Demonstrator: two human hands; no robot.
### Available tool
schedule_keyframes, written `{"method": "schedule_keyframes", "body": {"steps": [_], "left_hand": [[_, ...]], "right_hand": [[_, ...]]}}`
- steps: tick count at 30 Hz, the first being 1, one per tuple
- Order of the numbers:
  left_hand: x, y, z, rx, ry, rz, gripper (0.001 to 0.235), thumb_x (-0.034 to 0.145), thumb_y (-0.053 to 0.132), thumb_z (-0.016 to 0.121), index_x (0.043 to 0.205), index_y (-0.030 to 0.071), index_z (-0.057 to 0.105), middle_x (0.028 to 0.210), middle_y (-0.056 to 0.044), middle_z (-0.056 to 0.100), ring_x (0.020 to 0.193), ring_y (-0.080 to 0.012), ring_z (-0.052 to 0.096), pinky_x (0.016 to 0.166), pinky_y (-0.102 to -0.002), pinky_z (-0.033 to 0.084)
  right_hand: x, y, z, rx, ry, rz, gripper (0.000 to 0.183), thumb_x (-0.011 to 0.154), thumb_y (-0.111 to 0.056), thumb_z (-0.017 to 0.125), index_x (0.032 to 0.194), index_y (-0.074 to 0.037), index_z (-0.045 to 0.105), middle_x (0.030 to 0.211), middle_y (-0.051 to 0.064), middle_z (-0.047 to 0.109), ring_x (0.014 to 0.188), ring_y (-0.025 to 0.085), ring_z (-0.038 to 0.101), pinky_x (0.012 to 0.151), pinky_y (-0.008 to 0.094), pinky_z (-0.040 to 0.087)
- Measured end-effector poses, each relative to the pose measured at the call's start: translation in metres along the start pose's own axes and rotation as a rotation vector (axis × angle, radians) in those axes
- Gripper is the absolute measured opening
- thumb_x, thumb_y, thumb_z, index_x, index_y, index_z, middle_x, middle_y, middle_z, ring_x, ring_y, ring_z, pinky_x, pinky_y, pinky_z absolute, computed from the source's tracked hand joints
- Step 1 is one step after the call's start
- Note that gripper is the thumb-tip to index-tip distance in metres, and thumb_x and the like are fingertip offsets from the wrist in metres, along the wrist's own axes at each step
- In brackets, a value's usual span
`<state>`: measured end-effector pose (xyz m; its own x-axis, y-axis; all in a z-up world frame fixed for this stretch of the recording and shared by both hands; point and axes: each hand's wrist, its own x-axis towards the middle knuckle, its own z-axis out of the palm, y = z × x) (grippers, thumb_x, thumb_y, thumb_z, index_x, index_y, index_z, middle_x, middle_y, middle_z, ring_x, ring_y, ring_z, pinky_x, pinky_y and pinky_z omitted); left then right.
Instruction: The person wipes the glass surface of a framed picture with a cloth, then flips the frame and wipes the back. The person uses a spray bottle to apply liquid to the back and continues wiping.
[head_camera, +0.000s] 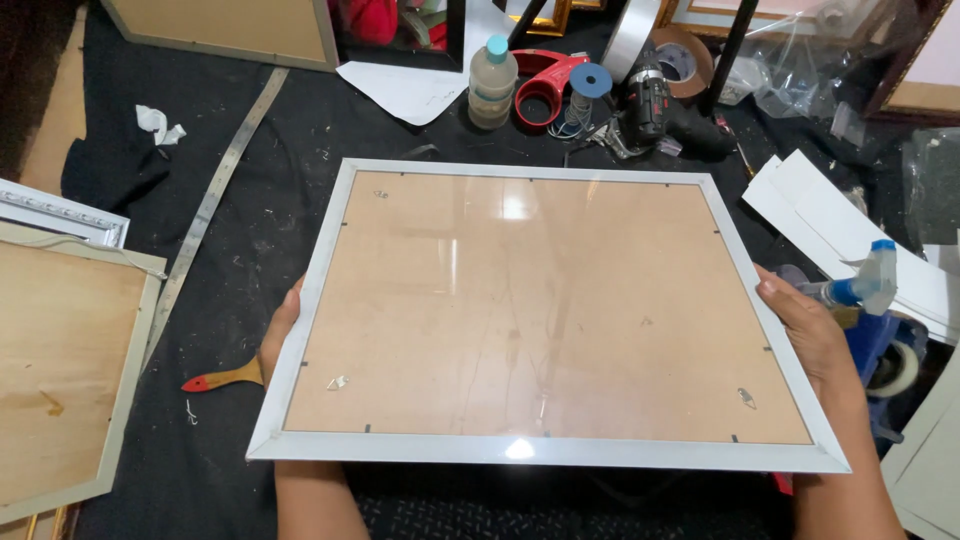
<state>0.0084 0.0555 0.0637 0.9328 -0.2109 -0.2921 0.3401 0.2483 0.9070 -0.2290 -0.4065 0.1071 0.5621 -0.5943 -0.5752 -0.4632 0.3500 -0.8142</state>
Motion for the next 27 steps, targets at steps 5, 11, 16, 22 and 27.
{"method": "schedule_keyframes", "body": {"steps": [5, 11, 16, 22, 27], "left_hand": [[-0.002, 0.004, -0.011, -0.010, -0.064, -0.202, 0.063, 0.094, 0.031, 0.053, 0.149, 0.001, 0.050, 0.134, -0.017, 0.064, 0.115, -0.0290, 0.064, 0.094, -0.039, 0.052], [-0.006, 0.001, -0.013, -0.053, -0.181, -0.241, 0.068, 0.090, 0.032, 0.059, 0.150, 0.001, 0.052, 0.134, -0.014, 0.065, 0.113, -0.0250, 0.064, 0.092, -0.037, 0.053], [0.003, -0.018, -0.029, 0.016, -0.259, -0.203, 0.073, 0.086, 0.033, 0.060, 0.148, -0.003, 0.050, 0.142, -0.015, 0.062, 0.122, -0.0239, 0.061, 0.102, -0.037, 0.051], [0.002, -0.013, -0.019, 0.168, -0.174, -0.284, 0.062, 0.089, 0.029, 0.058, 0.144, 0.001, 0.056, 0.141, -0.010, 0.064, 0.129, -0.0228, 0.059, 0.114, -0.037, 0.045], [0.006, -0.018, -0.024, 0.271, -0.140, -0.366, 0.046, 0.094, 0.031, 0.058, 0.127, 0.002, 0.068, 0.130, -0.011, 0.070, 0.124, -0.0217, 0.060, 0.115, -0.037, 0.042]], "right_hand": [[0.007, 0.002, -0.009, -0.012, 0.001, 0.031, 0.056, 0.100, -0.026, 0.054, 0.155, -0.019, 0.054, 0.129, 0.009, 0.065, 0.101, 0.026, 0.063, 0.083, 0.042, 0.052], [0.036, 0.027, -0.050, -0.216, 0.054, 0.088, 0.062, 0.098, -0.022, 0.057, 0.159, -0.024, 0.048, 0.112, -0.002, 0.061, 0.074, 0.015, 0.043, 0.063, 0.032, 0.032], [0.047, 0.042, -0.067, -0.253, 0.078, 0.063, 0.060, 0.094, -0.024, 0.064, 0.154, -0.026, 0.055, 0.070, -0.011, 0.050, 0.042, 0.004, 0.024, 0.040, 0.019, 0.019], [0.057, 0.048, -0.058, -0.253, 0.048, 0.043, 0.058, 0.098, -0.029, 0.061, 0.154, -0.023, 0.054, 0.070, -0.005, 0.057, 0.035, 0.005, 0.024, 0.033, 0.024, 0.014], [0.054, 0.047, -0.031, -0.332, 0.123, 0.113, 0.055, 0.098, -0.022, 0.059, 0.152, -0.024, 0.056, 0.066, -0.003, 0.036, 0.052, 0.014, 0.021, 0.051, 0.031, 0.014]]}}
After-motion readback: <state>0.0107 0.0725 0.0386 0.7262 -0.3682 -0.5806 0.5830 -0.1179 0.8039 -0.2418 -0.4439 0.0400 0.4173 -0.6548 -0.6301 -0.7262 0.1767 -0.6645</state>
